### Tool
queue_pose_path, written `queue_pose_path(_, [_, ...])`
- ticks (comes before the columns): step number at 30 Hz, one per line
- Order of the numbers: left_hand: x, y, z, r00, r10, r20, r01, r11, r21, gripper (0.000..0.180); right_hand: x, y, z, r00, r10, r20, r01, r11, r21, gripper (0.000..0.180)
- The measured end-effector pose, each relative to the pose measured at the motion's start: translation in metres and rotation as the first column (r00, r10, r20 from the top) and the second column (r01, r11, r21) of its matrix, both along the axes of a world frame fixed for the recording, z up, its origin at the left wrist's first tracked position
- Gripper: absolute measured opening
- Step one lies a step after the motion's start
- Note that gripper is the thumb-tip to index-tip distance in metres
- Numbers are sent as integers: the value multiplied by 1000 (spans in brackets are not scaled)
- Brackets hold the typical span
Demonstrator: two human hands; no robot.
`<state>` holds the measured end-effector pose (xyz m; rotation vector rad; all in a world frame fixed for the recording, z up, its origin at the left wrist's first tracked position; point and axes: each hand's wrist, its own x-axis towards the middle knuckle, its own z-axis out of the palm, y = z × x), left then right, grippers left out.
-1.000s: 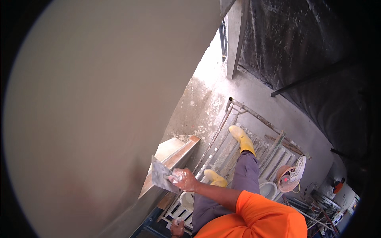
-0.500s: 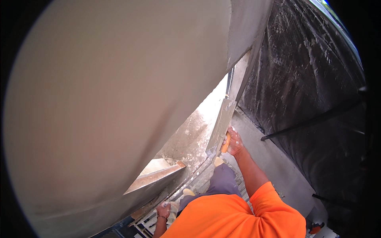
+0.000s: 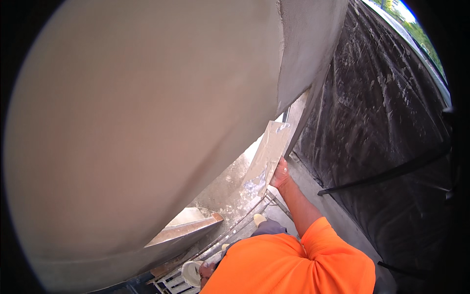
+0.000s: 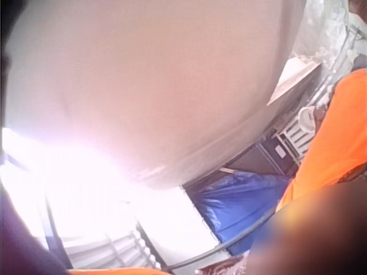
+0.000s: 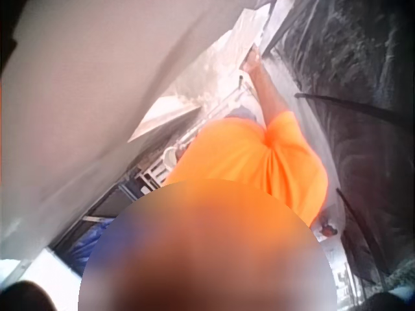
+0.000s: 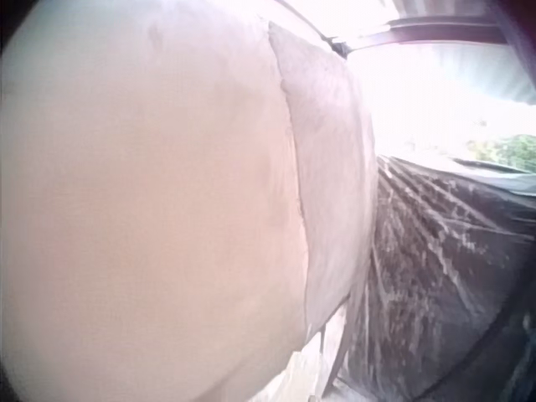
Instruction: The person applies plaster to a wall using a trowel and hawk, repeatedly scooping material from a bucket and smoothing the surface. The person works on scaffolding, moving along the wall to cover different sections.
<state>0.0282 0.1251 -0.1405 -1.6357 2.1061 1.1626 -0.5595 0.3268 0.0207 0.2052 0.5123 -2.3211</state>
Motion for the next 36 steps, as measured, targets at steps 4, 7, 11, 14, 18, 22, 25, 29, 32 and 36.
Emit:
queue_pose_path(4, [9,-5,-8,993,-65,102,72,995,-66,45,-16,-8,-5,998,-41,46,42,999,-18,52])
queue_pose_path(7, [10,-8,6,1000,11,21,-9,999,-50,44,-19,-9,-11,992,-89,94,88,996,8,53])
queue_pose_path(11, [-4,-18,42,993,62,101,-67,997,44,38,-23,-6,-11,997,-61,53,68,989,-133,54])
queue_pose_path(14, [-24,-19,63,988,135,76,-140,988,66,33,-28,-4,-6,998,-55,38,63,964,-257,54])
queue_pose_path(18, [-42,-16,65,985,156,-76,-151,986,68,30,-35,-5,-5,983,-133,124,149,979,-136,48])
queue_pose_path(22, [-48,-12,56,992,98,-77,-90,990,107,29,-47,-14,-18,940,-266,215,225,954,198,35])
queue_pose_path(25, [-53,-11,70,999,-41,13,37,975,218,30,-59,-32,-27,938,-340,74,288,877,385,34])
queue_pose_path(29, [-57,-14,108,984,-172,42,160,967,199,33,-92,-79,-16,902,-431,-25,371,743,557,42])
queue_pose_path(32, [-49,-19,115,999,53,8,-53,969,242,31,-124,-103,9,875,-483,30,387,735,556,39])
queue_pose_path(36, [-29,-30,97,982,179,-60,-149,930,335,29,-126,-113,47,924,-380,-35,335,766,549,37])
